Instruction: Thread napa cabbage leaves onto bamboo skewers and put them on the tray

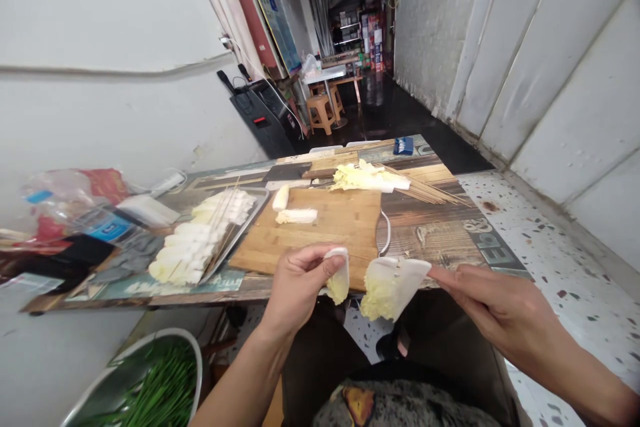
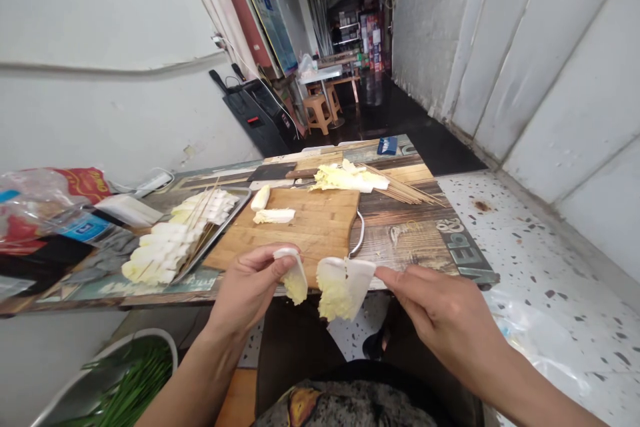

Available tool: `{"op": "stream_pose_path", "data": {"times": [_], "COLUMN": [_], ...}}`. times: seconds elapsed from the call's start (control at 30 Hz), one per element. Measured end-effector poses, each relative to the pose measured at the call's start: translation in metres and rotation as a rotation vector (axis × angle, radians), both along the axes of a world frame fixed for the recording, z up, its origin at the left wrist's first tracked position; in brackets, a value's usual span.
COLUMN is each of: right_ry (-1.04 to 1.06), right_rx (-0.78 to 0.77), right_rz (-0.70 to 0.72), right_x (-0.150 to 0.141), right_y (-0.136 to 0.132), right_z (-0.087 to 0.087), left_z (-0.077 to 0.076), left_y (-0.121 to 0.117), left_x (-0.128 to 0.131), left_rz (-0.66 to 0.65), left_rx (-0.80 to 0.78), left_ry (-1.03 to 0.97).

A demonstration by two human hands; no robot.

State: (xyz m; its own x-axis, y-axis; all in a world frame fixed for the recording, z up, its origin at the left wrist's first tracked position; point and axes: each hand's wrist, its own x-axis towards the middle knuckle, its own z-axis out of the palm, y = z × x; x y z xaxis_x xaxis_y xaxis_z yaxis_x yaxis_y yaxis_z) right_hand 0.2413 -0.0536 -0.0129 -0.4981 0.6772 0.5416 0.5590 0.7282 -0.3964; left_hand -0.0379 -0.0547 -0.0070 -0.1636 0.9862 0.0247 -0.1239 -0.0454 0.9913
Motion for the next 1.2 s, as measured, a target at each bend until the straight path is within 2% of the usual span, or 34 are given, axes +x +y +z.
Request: {"op": "stream_pose_path", "data": {"times": [0.3, 0.47, 0.53, 0.67, 0.87, 0.97, 1.1, 1.2], "right_ry": [0.024, 0.102, 0.141, 0.142, 0.052, 0.024, -0.073, -0.188], "right_rx": [-0.101, -0.185, -0.171, -0.038, 0.082, 0.185, 0.411, 0.536], "right_rz": [0.031, 0.106, 0.127, 0.142, 0.145, 0.119, 0.001, -0.078], "right_x": [0.007, 0.003, 0.002, 0.004, 0.004, -0.002, -0.011, -0.018], "right_y": [0.010, 0.016, 0.016, 0.013, 0.021, 0.044, 0.089, 0.117], "right_z": [0.000, 0.009, 0.013, 0.014, -0.004, 0.003, 0.028, 0.028], "left_z": [0.007, 0.009, 0.009, 0.013, 0.020, 0.024, 0.028, 0.021], "left_y": [0.000, -0.001, -0.002, 0.000, 0.014, 0.034, 0.076, 0.103], "left_x": [0.003, 0.011, 0.013, 0.010, -0.003, -0.001, 0.003, -0.008], "left_rz": [-0.061, -0.118, -0.116, -0.147, -0.102, -0.001, 0.144, 0.151], "left_rx": [0.014, 0.018, 0.071, 0.307, 0.611, 0.554, 0.391, 0.374], "left_ry": [0.070, 0.063, 0.041, 0.156, 0.417, 0.484, 0.447, 0.401]}}
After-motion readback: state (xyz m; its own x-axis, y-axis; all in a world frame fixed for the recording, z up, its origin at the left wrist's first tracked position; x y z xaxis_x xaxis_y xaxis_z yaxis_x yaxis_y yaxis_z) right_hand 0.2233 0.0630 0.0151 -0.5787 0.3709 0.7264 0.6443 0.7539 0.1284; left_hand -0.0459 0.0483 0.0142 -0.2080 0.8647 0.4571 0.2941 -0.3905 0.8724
